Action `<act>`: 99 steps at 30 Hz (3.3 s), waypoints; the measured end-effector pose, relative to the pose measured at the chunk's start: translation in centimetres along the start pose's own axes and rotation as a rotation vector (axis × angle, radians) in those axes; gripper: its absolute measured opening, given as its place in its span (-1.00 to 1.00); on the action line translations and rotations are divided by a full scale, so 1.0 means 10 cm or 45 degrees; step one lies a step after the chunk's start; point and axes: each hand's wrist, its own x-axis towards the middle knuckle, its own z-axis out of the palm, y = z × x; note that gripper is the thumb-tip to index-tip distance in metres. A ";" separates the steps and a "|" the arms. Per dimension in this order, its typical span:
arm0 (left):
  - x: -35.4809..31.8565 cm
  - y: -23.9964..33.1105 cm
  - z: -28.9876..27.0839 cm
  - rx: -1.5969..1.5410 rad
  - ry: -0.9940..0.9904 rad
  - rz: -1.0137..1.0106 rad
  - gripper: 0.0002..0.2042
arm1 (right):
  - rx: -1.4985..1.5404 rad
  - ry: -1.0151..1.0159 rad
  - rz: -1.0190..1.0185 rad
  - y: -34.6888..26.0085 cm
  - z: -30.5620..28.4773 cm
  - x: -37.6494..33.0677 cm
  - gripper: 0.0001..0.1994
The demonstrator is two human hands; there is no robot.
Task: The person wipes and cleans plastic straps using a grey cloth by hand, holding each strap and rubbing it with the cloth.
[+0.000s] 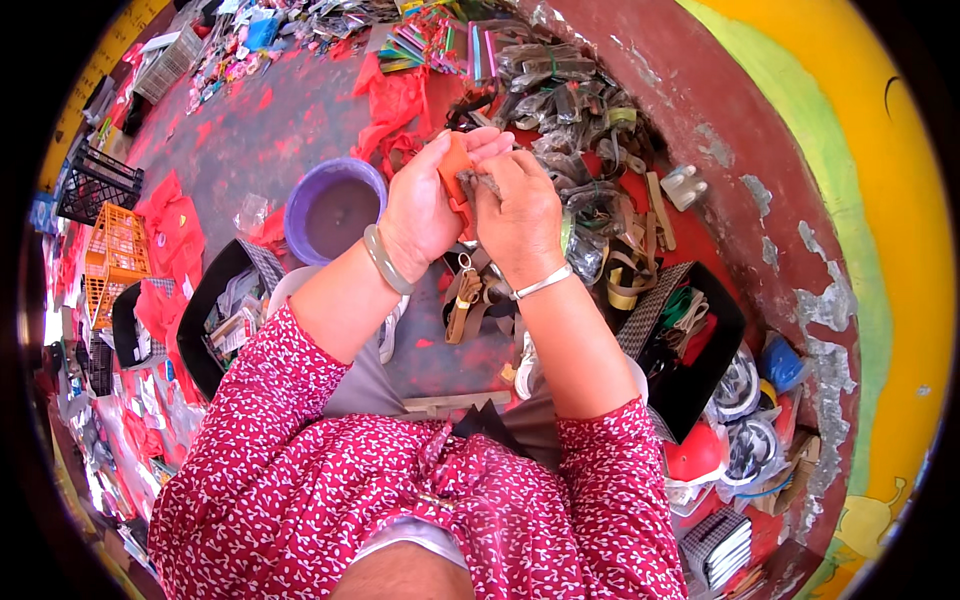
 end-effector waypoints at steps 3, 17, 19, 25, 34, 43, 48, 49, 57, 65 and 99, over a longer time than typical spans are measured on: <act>0.02 0.00 -0.03 0.038 -0.030 0.015 -0.52 | -0.027 -0.027 -0.310 -0.18 0.05 -0.10 -0.82; 0.10 0.21 -0.09 -0.335 -0.210 0.151 -0.52 | 0.386 -0.036 0.869 0.63 -0.49 0.09 -0.86; 0.14 0.28 -0.12 -0.370 -0.200 0.207 -0.52 | 0.722 0.011 0.811 0.66 -0.51 0.03 -0.83; 0.18 0.34 -0.12 -0.365 -0.248 0.288 -0.51 | 1.413 -0.436 1.190 0.15 -0.20 -0.06 -0.71; 0.17 0.27 -0.11 0.369 -0.085 -0.156 -0.42 | 1.203 -0.137 0.883 0.19 -0.45 0.12 -0.92; 0.22 0.21 -0.18 1.291 -0.652 -0.086 -0.44 | 0.817 -0.990 0.673 0.38 -1.35 0.12 -0.89; -0.03 0.15 0.03 0.808 -0.867 -0.922 -0.34 | 0.986 -1.043 0.624 0.50 -1.39 0.09 -0.87; 0.01 0.10 -0.06 0.767 -0.899 -0.941 -0.45 | 1.033 -1.045 0.670 0.55 -1.38 0.09 -0.87; -0.06 -0.01 -0.03 0.640 -1.084 -0.964 -0.48 | 0.975 -0.903 0.775 0.80 -1.24 0.08 -0.89; 0.07 -0.06 -0.07 0.469 -0.417 -0.324 -0.51 | 1.138 0.566 1.125 0.78 -1.24 0.15 -0.76; 0.00 -0.20 -0.17 1.088 -0.673 -0.101 -0.70 | 0.061 0.077 0.693 0.88 -0.45 0.08 -0.66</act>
